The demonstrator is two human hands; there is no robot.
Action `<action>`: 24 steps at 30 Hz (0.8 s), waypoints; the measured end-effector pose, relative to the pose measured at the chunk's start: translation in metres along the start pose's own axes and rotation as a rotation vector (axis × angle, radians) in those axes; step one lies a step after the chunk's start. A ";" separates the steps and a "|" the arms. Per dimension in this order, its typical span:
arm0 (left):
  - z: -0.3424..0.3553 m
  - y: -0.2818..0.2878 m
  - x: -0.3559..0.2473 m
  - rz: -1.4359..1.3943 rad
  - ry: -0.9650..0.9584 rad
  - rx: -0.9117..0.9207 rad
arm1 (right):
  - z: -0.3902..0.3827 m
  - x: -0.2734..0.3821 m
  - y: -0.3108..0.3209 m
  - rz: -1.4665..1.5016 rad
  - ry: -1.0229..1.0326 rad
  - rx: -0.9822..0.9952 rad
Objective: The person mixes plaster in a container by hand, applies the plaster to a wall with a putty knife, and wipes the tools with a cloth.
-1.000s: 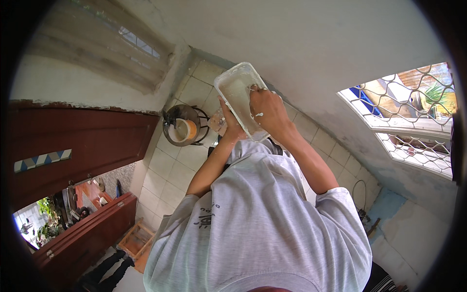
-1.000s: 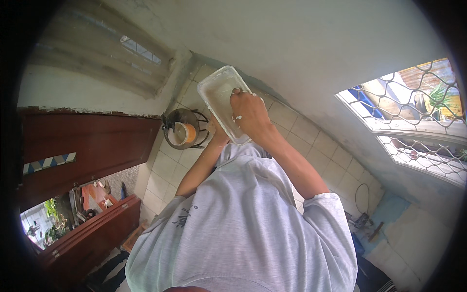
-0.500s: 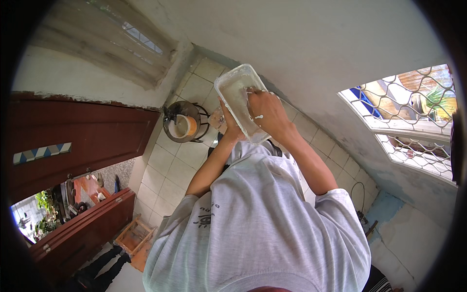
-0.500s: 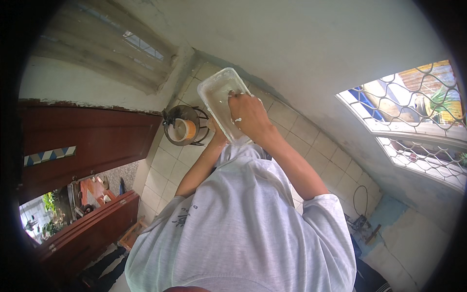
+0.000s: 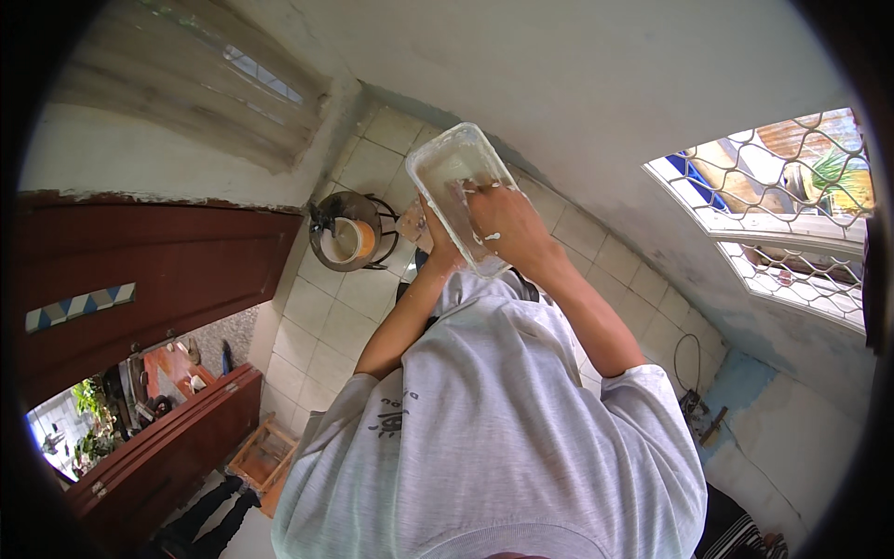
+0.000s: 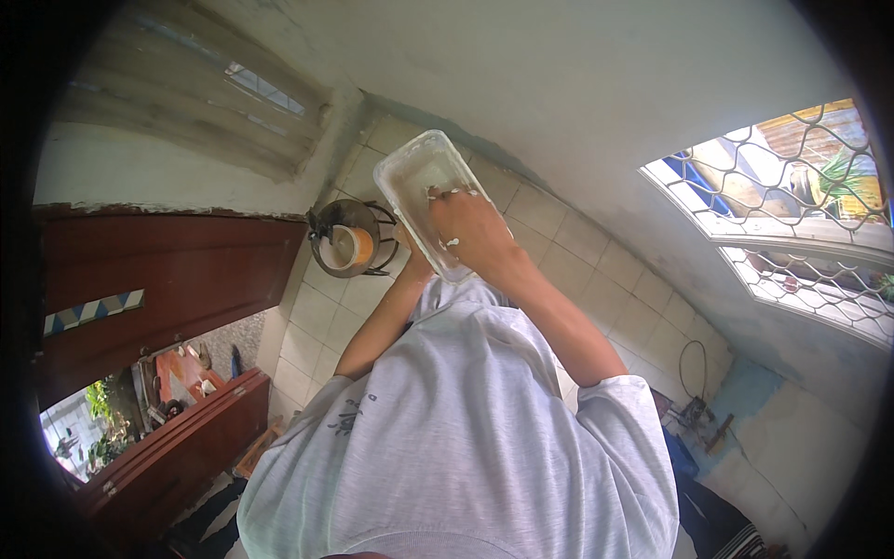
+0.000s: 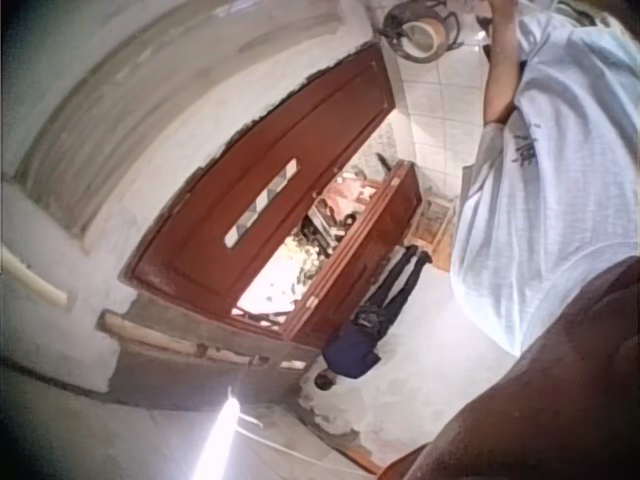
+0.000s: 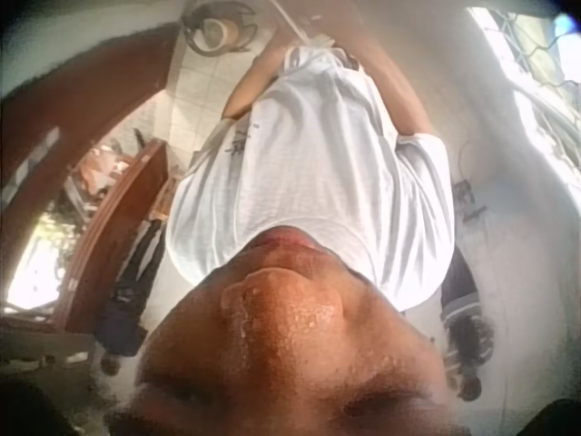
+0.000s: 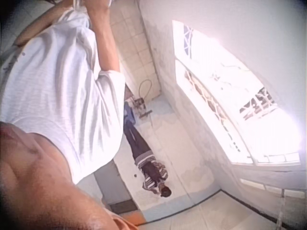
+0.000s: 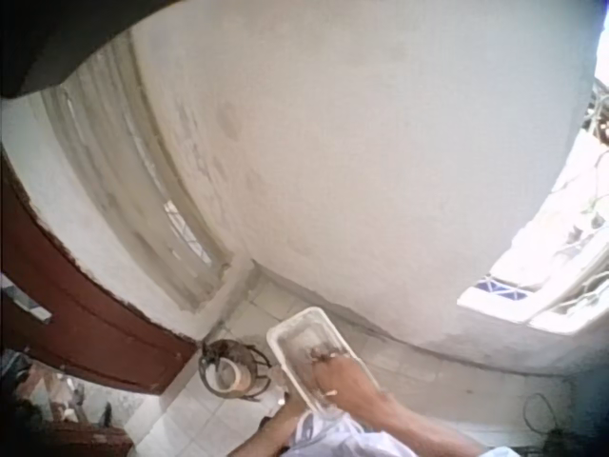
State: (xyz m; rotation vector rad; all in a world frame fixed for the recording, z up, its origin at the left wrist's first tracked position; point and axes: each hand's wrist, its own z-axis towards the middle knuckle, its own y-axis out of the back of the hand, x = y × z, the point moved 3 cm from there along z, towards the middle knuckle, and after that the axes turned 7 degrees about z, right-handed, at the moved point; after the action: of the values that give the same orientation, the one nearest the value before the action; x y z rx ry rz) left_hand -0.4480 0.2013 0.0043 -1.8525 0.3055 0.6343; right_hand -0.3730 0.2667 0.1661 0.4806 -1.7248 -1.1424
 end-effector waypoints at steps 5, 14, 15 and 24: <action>-0.001 -0.011 -0.005 0.009 -0.003 -0.040 | 0.006 0.001 -0.003 0.039 -0.113 -0.119; 0.001 0.005 -0.008 -0.162 0.085 0.058 | 0.006 0.004 -0.006 0.023 -0.037 -0.041; -0.001 -0.006 -0.015 -0.164 0.085 0.056 | 0.007 0.003 -0.002 0.017 -0.058 -0.116; 0.010 0.014 -0.011 -0.122 0.051 -0.035 | 0.012 0.002 -0.020 0.015 -0.027 -0.051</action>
State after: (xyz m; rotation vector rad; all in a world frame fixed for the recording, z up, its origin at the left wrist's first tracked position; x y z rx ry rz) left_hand -0.4669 0.2049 -0.0027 -1.9071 0.2142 0.5116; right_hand -0.3879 0.2614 0.1491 0.4221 -1.7154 -1.1839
